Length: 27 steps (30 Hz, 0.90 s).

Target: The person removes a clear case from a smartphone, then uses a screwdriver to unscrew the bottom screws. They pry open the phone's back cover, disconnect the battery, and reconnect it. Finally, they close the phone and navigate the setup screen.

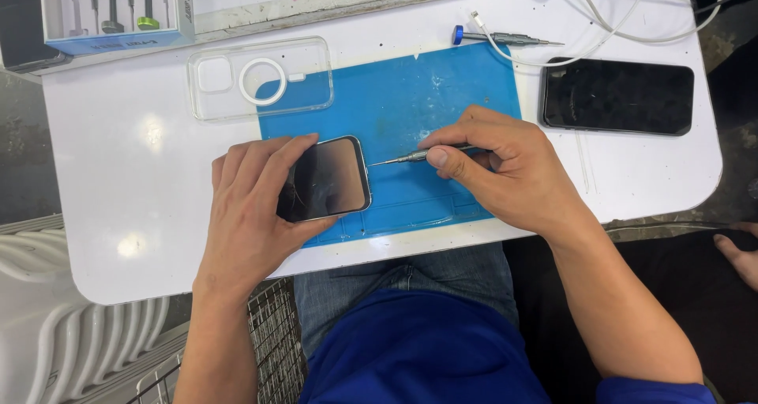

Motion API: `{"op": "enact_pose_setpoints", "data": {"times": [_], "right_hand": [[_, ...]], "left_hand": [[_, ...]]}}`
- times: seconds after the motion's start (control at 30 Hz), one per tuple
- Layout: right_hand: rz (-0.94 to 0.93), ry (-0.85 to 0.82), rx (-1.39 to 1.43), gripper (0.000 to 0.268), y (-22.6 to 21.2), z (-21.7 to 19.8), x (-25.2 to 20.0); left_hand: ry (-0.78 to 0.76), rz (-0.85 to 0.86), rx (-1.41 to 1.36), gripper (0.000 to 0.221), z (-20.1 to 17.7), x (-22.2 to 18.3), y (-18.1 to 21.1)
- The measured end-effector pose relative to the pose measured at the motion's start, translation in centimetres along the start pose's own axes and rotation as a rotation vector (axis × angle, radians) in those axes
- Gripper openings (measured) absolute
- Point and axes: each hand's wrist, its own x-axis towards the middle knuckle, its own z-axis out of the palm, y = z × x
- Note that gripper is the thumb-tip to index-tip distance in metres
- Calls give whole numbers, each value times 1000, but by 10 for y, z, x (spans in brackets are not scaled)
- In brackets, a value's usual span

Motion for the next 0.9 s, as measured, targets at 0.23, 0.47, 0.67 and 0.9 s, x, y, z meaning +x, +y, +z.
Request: {"op": "enact_pose_setpoints", "data": {"times": [0.23,0.47,0.67,0.9], "right_hand": [[37,-20,-10,20,-4,1,2],[6,-25,-15,20,-2,1,2],[-27,-6,-15,19,-2,2,0],[-203,19,-41,19,1,5,-2]], "left_hand": [[15,27,24,79,1,-2,-3],[27,36,30,79,1,-1,-3],[17,29,31,81,2,-1,-3],[31,41,36,81,2,-1,-4]]}}
